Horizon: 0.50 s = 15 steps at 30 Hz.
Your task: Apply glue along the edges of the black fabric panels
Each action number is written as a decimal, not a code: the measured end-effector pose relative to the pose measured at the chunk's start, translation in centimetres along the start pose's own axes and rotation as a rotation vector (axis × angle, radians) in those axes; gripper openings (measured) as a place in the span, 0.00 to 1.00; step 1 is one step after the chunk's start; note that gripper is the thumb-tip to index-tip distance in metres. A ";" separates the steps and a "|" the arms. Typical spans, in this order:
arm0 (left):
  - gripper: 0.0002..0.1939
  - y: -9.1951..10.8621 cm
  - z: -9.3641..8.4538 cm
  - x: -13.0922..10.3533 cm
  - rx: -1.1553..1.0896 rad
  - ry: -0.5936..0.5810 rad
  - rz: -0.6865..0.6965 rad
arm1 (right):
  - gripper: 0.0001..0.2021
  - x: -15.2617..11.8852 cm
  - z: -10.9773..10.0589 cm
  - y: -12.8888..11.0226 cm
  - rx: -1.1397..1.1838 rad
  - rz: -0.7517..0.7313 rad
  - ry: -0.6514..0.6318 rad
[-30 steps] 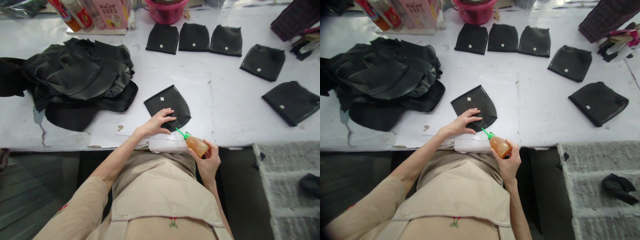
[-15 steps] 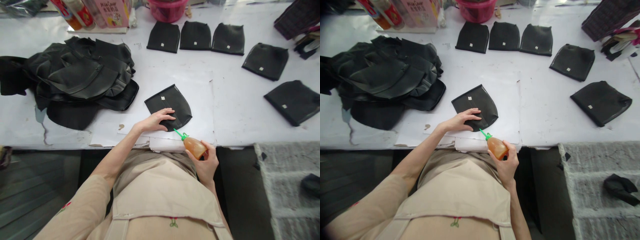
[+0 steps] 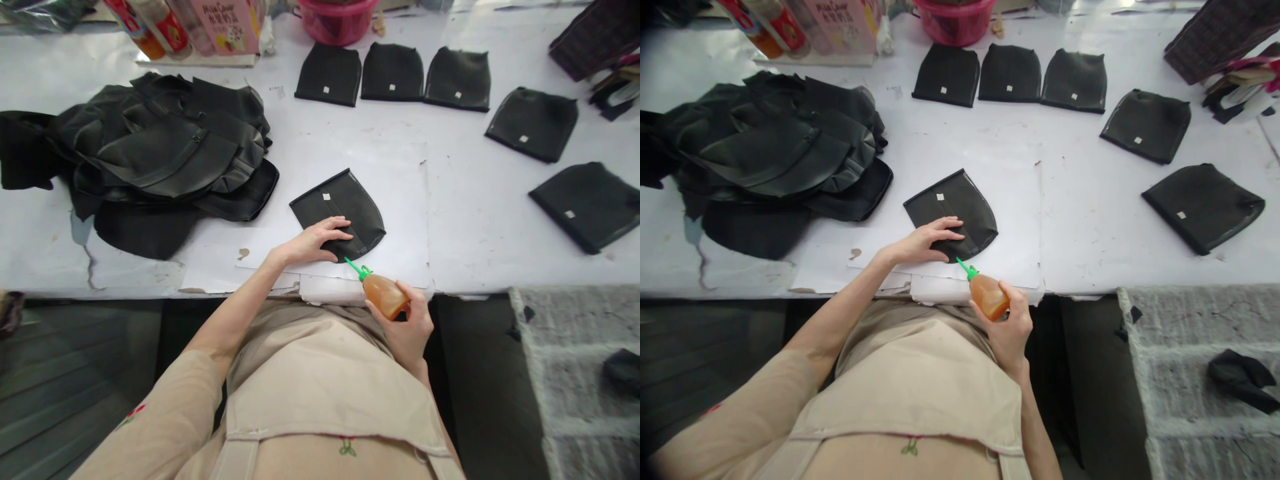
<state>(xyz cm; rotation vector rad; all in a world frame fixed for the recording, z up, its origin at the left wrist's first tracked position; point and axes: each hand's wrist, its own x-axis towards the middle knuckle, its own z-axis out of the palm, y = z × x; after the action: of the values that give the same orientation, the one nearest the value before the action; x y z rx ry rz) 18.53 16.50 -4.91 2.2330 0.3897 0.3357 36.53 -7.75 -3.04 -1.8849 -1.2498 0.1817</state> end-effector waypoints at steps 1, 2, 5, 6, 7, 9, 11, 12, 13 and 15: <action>0.30 0.0 0.0 0.0 -0.002 0.001 0.001 | 0.31 0.1 0.0 0.0 -0.005 -0.002 0.002; 0.30 -0.1 0.1 0.0 -0.004 0.001 0.002 | 0.31 0.1 0.0 0.0 -0.009 -0.006 0.004; 0.29 -0.2 0.2 0.0 -0.009 0.002 0.000 | 0.31 0.3 -0.1 -0.2 -0.011 -0.023 -0.005; 0.28 -0.2 0.2 0.0 -0.011 0.004 -0.001 | 0.30 0.3 -0.1 -0.3 -0.008 -0.031 -0.012; 0.28 -0.3 0.2 0.0 -0.013 0.005 -0.002 | 0.30 0.4 -0.1 -0.4 -0.004 -0.038 -0.021; 0.26 -0.3 0.3 0.0 -0.016 0.008 -0.002 | 0.30 0.5 0.1 -0.6 0.004 -0.050 -0.037; 0.25 -0.3 0.3 0.0 -0.020 0.011 -0.001 | 0.29 0.7 0.3 -0.7 0.005 -0.052 -0.047; 0.25 -0.3 0.3 0.0 -0.020 0.013 -0.001 | 0.29 0.8 0.4 -0.7 0.003 -0.048 -0.047; 0.25 -0.3 0.3 0.0 -0.021 0.015 -0.002 | 0.29 0.9 0.5 -0.8 0.000 -0.043 -0.045; 0.25 -0.3 0.3 0.0 -0.019 0.019 -0.006 | 0.29 1.2 0.7 -0.8 0.000 -0.032 -0.048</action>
<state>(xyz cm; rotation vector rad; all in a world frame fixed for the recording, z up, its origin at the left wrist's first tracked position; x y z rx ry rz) 18.58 16.48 -5.39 2.2109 0.4012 0.3558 36.19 -6.25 -2.49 -1.8695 -1.3111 0.2111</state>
